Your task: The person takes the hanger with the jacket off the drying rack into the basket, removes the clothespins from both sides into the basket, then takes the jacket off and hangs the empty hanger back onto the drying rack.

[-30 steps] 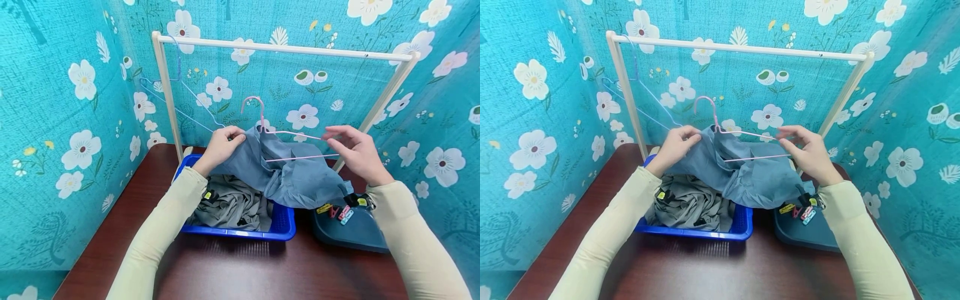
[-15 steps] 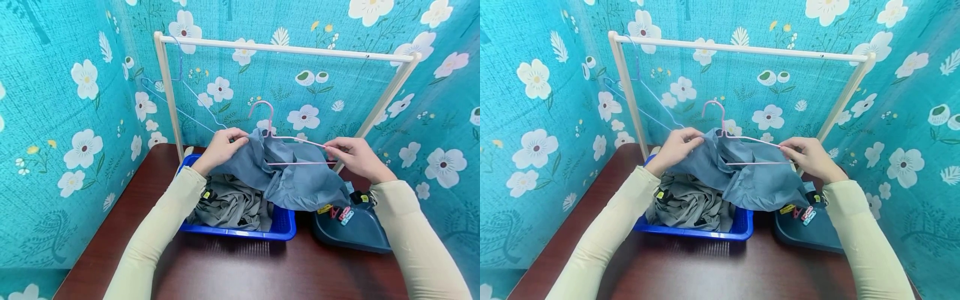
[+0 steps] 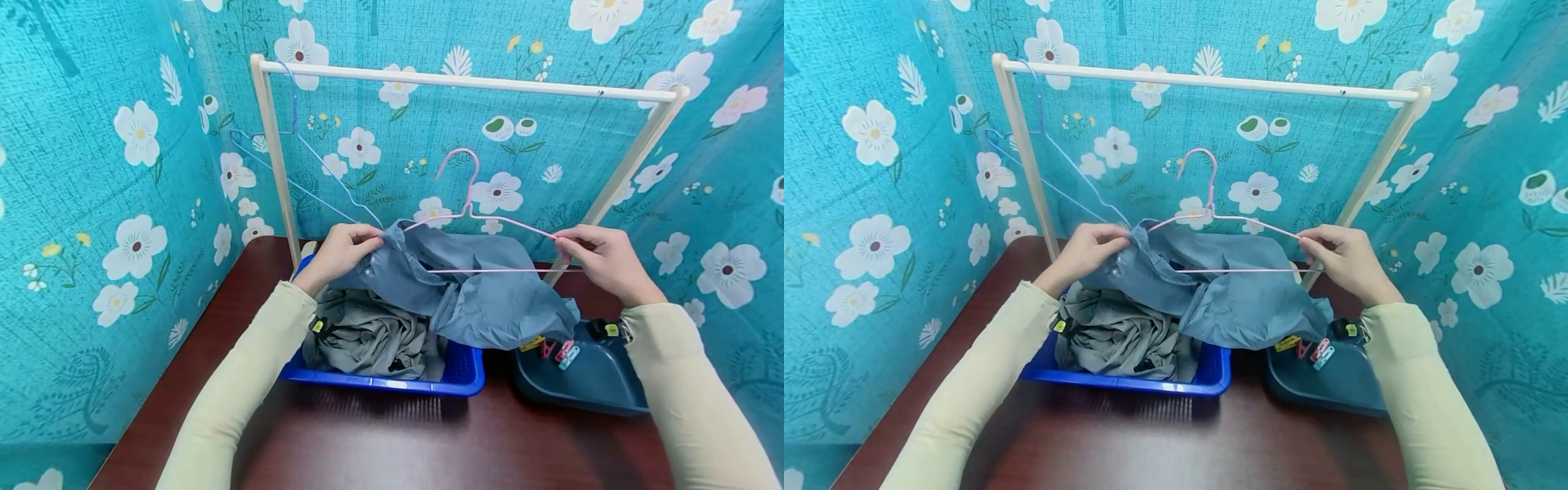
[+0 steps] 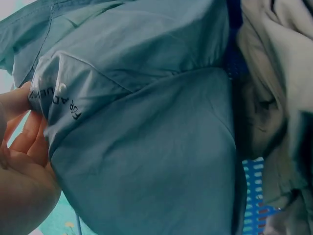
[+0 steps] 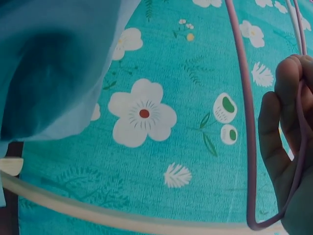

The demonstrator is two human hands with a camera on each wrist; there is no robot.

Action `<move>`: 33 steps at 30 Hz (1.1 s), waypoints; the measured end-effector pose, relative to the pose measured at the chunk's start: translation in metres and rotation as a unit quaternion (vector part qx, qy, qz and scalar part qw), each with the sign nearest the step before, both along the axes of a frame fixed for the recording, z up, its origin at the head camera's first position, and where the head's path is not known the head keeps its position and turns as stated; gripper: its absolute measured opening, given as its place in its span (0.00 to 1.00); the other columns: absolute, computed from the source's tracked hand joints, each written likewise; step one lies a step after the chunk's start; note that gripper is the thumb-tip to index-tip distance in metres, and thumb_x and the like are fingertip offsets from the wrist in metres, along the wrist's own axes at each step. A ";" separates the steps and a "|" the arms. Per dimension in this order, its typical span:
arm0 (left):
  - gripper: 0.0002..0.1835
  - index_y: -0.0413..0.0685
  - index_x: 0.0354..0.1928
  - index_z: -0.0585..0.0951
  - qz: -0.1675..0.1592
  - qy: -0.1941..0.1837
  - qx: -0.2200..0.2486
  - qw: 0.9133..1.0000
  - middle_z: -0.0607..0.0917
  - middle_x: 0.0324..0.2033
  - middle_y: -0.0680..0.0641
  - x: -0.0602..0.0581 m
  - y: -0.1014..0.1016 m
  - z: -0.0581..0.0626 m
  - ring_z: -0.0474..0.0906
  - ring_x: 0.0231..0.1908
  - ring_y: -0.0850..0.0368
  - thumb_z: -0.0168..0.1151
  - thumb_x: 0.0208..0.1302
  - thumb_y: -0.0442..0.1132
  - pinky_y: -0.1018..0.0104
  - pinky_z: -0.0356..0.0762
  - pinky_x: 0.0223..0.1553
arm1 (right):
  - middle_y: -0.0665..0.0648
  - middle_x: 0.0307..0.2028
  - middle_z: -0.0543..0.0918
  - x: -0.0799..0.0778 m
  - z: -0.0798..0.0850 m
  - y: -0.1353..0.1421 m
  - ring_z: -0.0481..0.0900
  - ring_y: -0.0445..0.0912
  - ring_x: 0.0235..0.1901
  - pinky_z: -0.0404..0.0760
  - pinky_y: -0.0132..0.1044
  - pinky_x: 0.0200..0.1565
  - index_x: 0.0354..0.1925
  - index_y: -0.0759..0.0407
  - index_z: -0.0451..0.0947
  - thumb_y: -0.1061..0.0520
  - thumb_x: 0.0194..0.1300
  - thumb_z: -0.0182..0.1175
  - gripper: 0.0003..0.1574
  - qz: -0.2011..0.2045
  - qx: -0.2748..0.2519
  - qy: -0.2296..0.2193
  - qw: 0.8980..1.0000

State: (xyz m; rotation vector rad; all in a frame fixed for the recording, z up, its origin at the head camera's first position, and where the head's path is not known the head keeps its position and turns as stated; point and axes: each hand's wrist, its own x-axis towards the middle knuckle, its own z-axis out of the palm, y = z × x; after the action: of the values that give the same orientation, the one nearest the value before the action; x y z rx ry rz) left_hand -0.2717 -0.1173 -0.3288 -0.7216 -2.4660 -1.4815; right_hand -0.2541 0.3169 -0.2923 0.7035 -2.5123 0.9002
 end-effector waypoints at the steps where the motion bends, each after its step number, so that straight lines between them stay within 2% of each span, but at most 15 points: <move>1: 0.10 0.44 0.44 0.85 0.001 -0.002 -0.002 1.000 0.85 0.40 0.47 0.000 -0.002 -0.001 0.80 0.38 0.57 0.60 0.66 0.37 0.62 0.76 0.39 | 0.53 0.27 0.80 0.000 0.000 0.002 0.74 0.39 0.25 0.69 0.26 0.26 0.44 0.62 0.82 0.60 0.67 0.58 0.10 -0.004 0.002 0.004 1.000; 7: 0.09 0.42 0.44 0.86 0.001 -0.017 -0.010 1.000 0.86 0.40 0.45 0.003 -0.011 -0.010 0.81 0.39 0.56 0.61 0.65 0.35 0.61 0.77 0.39 | 0.52 0.26 0.80 0.003 0.001 0.012 0.72 0.37 0.25 0.66 0.29 0.23 0.45 0.60 0.83 0.59 0.67 0.58 0.11 -0.028 0.000 0.008 1.000; 13: 0.10 0.41 0.46 0.85 -0.016 -0.048 -0.010 0.999 0.85 0.41 0.44 0.008 -0.014 -0.011 0.81 0.41 0.54 0.61 0.64 0.34 0.61 0.78 0.41 | 0.50 0.26 0.80 0.006 0.002 0.018 0.72 0.38 0.25 0.65 0.31 0.22 0.45 0.59 0.83 0.59 0.67 0.58 0.11 -0.038 0.002 0.001 0.999; 18: 0.11 0.42 0.46 0.85 -0.021 -0.043 0.002 0.999 0.85 0.42 0.45 0.010 -0.015 -0.011 0.82 0.40 0.55 0.63 0.63 0.33 0.62 0.79 0.40 | 0.48 0.26 0.80 0.009 0.002 0.024 0.73 0.38 0.26 0.65 0.31 0.21 0.46 0.59 0.83 0.60 0.67 0.58 0.11 -0.050 -0.001 0.002 0.999; 24: 0.09 0.43 0.44 0.86 -0.002 -0.029 0.008 1.000 0.86 0.41 0.45 0.012 -0.019 -0.012 0.82 0.39 0.56 0.63 0.62 0.33 0.63 0.79 0.39 | 0.42 0.29 0.80 0.011 0.001 0.034 0.74 0.35 0.27 0.70 0.26 0.24 0.47 0.61 0.82 0.58 0.67 0.58 0.13 -0.075 -0.003 -0.011 0.997; 27: 0.10 0.43 0.44 0.86 0.008 -0.026 0.001 1.000 0.86 0.41 0.45 0.012 -0.021 -0.014 0.82 0.40 0.55 0.63 0.62 0.33 0.62 0.79 0.40 | 0.40 0.28 0.80 0.014 0.000 0.040 0.74 0.34 0.27 0.70 0.28 0.22 0.48 0.62 0.81 0.55 0.68 0.57 0.15 -0.090 -0.006 -0.023 0.996; 31: 0.09 0.47 0.43 0.87 0.035 -0.014 -0.031 0.999 0.86 0.41 0.48 0.010 -0.025 -0.018 0.82 0.40 0.57 0.64 0.62 0.35 0.62 0.79 0.40 | 0.39 0.30 0.80 0.016 0.001 0.048 0.75 0.35 0.28 0.69 0.32 0.21 0.49 0.62 0.80 0.52 0.69 0.56 0.18 -0.101 -0.012 -0.046 0.994; 33: 0.08 0.48 0.42 0.87 0.047 -0.007 -0.054 0.997 0.86 0.40 0.48 0.010 -0.028 -0.020 0.82 0.39 0.58 0.64 0.62 0.35 0.62 0.79 0.39 | 0.38 0.29 0.80 0.017 0.003 0.052 0.76 0.35 0.28 0.71 0.29 0.23 0.49 0.63 0.80 0.51 0.69 0.56 0.19 -0.108 -0.012 -0.047 0.993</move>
State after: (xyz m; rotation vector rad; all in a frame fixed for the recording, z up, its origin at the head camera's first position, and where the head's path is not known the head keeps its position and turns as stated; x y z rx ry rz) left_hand -0.2616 -0.1454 -0.3488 -0.6064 -2.5692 -1.3336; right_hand -0.2371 0.3686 -0.2894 0.3798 -2.5925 0.9033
